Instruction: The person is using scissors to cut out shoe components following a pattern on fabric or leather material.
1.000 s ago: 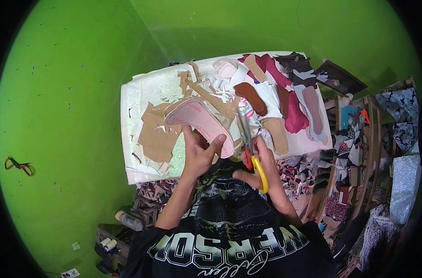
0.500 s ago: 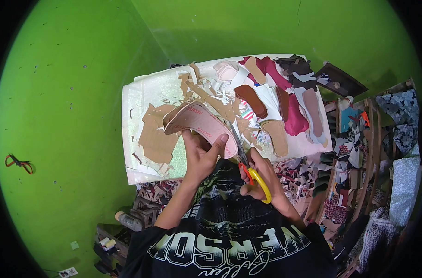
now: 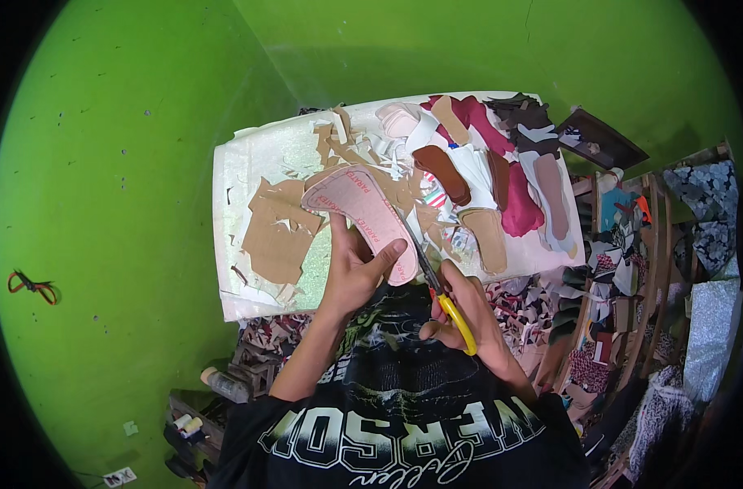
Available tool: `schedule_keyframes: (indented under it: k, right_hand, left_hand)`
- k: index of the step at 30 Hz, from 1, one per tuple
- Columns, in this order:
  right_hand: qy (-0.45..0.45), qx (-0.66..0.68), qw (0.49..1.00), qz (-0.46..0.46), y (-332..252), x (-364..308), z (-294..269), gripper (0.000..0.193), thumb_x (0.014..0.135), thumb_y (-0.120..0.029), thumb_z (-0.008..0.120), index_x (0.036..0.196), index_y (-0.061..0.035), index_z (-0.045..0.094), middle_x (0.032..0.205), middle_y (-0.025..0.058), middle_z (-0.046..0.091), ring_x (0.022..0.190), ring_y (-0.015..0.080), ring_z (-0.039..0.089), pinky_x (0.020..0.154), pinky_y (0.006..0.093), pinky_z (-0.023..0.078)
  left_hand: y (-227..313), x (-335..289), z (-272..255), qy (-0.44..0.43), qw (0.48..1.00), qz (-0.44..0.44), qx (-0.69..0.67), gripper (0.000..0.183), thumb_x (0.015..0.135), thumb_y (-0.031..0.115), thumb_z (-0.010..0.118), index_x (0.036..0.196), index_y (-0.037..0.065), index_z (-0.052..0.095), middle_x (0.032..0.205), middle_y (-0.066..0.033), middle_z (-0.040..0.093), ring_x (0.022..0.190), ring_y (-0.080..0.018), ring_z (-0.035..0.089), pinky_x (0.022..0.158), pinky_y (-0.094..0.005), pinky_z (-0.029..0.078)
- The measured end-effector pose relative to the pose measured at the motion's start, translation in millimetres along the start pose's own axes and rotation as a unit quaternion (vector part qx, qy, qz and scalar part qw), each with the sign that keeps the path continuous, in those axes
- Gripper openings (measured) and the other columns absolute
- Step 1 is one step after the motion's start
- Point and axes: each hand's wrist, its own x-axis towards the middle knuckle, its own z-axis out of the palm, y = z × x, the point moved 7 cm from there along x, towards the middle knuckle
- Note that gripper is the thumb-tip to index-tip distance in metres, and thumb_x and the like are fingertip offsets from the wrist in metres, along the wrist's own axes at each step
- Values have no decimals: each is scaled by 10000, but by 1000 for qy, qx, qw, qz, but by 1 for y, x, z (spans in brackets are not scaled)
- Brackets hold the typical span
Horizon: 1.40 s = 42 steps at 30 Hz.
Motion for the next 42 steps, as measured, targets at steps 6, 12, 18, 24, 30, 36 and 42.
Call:
schedule_keyframes:
  k: [6,12,18,24,30,36,42]
  right_hand:
    - [36,-54,995,-77,-3,1,-2,966,513,-800,775,939,-11,417,602,49,545,523,156,569,504,275,461]
    - [-7,-42,999,-24,7,2,5,970,569,-841,694,960,0,414,640,84,568,586,188,617,531,289,472]
    - [28,4,999,-43,6,8,5,934,645,-866,624,940,-4,421,636,79,537,567,178,568,527,305,435]
    - [63,61,993,-81,12,9,0,753,798,-708,650,998,-2,482,680,53,487,602,118,485,554,251,382]
    - [206,236,944,-98,4,24,-13,379,820,-147,765,1038,-26,480,751,-15,505,672,48,475,603,206,386]
    - [264,209,936,-101,-12,26,-37,393,770,24,721,1070,-11,469,808,0,535,702,50,521,628,196,419]
    - [275,196,937,-93,-15,16,-24,410,773,5,737,1080,-9,466,825,6,535,716,49,524,650,198,437]
  left_hand:
    - [-16,-3,3,-18,999,-19,-43,987,837,-99,684,1540,137,32,1202,-153,582,1068,-217,601,866,-341,511]
    - [-31,-1,0,-18,988,-78,-134,999,823,-108,693,1550,171,67,1230,-117,559,1060,-206,605,864,-339,515]
    - [-34,-6,6,-46,976,-115,-180,916,841,-131,657,1519,142,105,1273,-110,534,1141,-208,578,929,-345,511]
    - [-44,-9,10,-32,971,-141,-189,1019,815,-133,684,1558,182,61,1299,-125,534,1109,-209,607,873,-342,536]
    - [-50,-19,24,-147,970,-166,-100,1001,811,-129,685,1550,142,68,1377,-146,493,1243,-230,530,995,-377,461]
    - [-51,-30,29,-257,948,-185,-10,1004,808,-66,740,1546,90,76,1412,-126,459,1235,-192,495,1020,-362,430]
    - [-33,-5,10,-126,981,-143,41,310,965,196,648,1199,-7,642,1067,-64,683,988,-108,602,890,-290,490]
